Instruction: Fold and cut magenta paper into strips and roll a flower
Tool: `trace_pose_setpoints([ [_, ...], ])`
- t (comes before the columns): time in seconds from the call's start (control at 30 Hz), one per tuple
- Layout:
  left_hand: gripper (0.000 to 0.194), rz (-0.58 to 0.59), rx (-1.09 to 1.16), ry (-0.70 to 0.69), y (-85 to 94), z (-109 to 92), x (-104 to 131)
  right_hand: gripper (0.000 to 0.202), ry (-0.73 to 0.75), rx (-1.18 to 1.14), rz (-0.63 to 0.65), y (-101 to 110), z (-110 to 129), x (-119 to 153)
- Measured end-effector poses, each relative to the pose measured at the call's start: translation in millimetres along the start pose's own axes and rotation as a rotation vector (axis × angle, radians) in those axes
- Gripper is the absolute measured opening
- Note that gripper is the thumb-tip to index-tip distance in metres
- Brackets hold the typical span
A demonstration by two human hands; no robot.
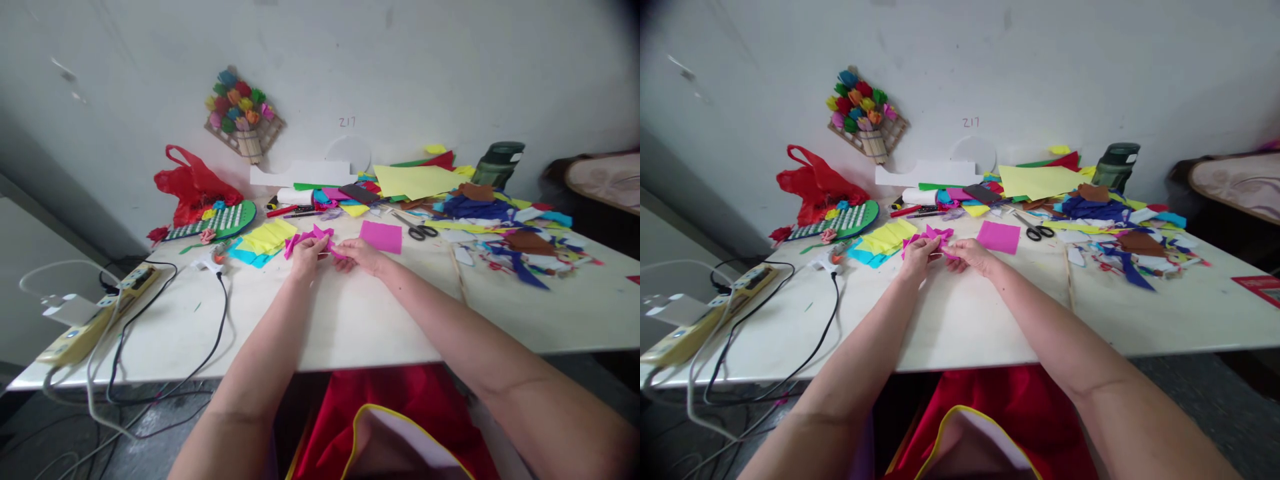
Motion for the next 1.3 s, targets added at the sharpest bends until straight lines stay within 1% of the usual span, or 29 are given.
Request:
trace_pose_setpoints([
  [0.13, 0.036, 0.054, -0.025, 0.016, -1.9, 4, 0, 0.028, 0.055, 0.051, -0.039, -3, -2, -1],
  [0.27, 0.031, 0.066, 0.103, 0.066, -3.7, 6, -1, 0.029, 0.114, 0.043, -0.062, -7, -1, -1],
  [0.37, 0.028, 0.026, 0.18, 0.124, -4.3, 7, -1, 0.029, 0.131, 0.033, -0.071, -10, 1, 0],
  [0.47, 0.027, -0.007, 0.215, 0.154, -4.8, 6, 0, 0.026, 0.106, 0.047, -0.088, -11, 1, 1],
  [0.57, 0.028, -0.026, 0.242, 0.129, -4.7, 5, 0, 0.025, 0.094, 0.072, -0.082, -12, 2, 3],
  [0.67, 0.028, -0.072, 0.233, 0.091, -1.9, 5, -2, 0.026, 0.099, 0.085, -0.068, -15, 3, 6],
  [0.77, 0.028, -0.153, 0.215, 0.035, 4.2, 5, -8, 0.026, 0.09, 0.08, -0.066, -16, 3, 8],
  [0.83, 0.03, -0.214, 0.245, 0.031, 8.2, 4, -11, 0.026, 0.087, 0.064, -0.085, -15, 3, 7],
  [0.9, 0.034, -0.19, 0.266, 0.06, 8.0, 2, -10, 0.026, 0.092, 0.033, -0.126, -13, 3, 5],
  [1.0, 0.037, -0.04, 0.207, 0.089, -0.4, 1, -1, 0.025, 0.091, -0.015, -0.196, -11, 4, 4],
  [1.03, 0.036, 0.029, 0.169, 0.091, -4.5, 1, 3, 0.024, 0.084, -0.025, -0.214, -12, 5, 4],
  [1.07, 0.036, 0.101, 0.137, 0.074, -8.5, 2, 7, 0.024, 0.076, -0.031, -0.226, -13, 5, 4],
  [1.1, 0.037, 0.138, 0.114, 0.063, -11.6, 2, 11, 0.025, 0.067, -0.037, -0.233, -13, 6, 4],
  [1.17, 0.038, 0.12, 0.094, 0.05, -14.0, 2, 14, 0.023, 0.054, -0.046, -0.215, -16, 6, 5],
  [1.3, 0.038, -0.017, 0.122, 0.066, -9.2, 1, 10, 0.018, 0.032, -0.044, -0.134, -17, 2, 4],
])
Point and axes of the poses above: each hand's wrist, its own x-axis away from the middle knuckle, its own y-axis out of the back of the hand, z = x × y, the point moved 2 cm from there along -x, towards the middle knuckle, and after that the axes turned 15 degrees about -z, right-handed, at the moved point
